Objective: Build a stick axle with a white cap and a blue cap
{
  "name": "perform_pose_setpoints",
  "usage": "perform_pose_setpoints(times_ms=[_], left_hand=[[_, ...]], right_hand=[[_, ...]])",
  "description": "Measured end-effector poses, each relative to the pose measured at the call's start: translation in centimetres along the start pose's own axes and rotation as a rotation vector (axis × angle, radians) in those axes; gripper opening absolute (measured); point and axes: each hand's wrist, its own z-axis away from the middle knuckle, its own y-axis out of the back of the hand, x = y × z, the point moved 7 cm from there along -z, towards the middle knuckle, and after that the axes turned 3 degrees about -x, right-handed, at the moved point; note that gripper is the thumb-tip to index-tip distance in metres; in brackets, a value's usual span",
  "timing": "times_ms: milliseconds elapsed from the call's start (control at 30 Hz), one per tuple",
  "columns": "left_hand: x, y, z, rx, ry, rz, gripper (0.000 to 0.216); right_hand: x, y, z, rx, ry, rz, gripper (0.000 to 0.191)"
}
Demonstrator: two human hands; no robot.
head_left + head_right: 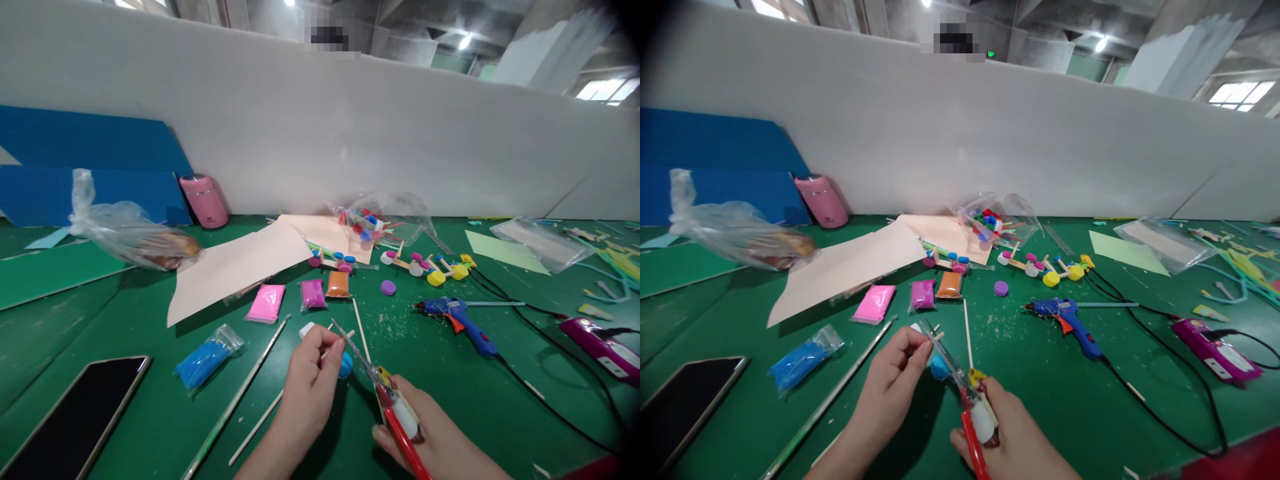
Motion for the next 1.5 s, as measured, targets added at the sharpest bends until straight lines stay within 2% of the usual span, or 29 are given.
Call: perform_pose_setpoints(times_ms=[133,333,733,1067,1233,1333,1500], left_hand=[[-0.1,-0.1,0.0,0.018,-0.012,0.027,0.016],[-0.5,0.1,-0.2,0.060,0.000,0.097,0.013],[-0.7,0.0,-0.1,0.073,-0.084,0.018,0.005],[0.2,0.1,0.4,0.087,-0.307,-0.336,0.010],[0.5,-0.1,0.8,0.078,-0.456,-0.487,0.011],[0.4,-0.2,0.7,0.044,-0.414,-0.440,0.011],[0.3,-0.2,0.4,-0.011,-0.231,-0.236,0.015]], right_hand=[[-0.4,0.4,0.0,0.065,-0.027,0.084,0.020],[-0.7,0.7,-0.2,-0.036,-0.067,0.100,0.021],[-0.4,0.3,-0.3,-0.065,-0.061,0.040,0.022],[-0.7,-0.1,0.1,-0.065,-0.066,-0.137,0.024],[-1.2,-0.1,0.5,-0.158,-0.095,-0.121,0.027],[-1.0,0.0,0.6,-0.148,-0.106,-0.131,0.022],[-1.0,0.0,0.6,-0.124,-0.085,-0.134,0.017]])
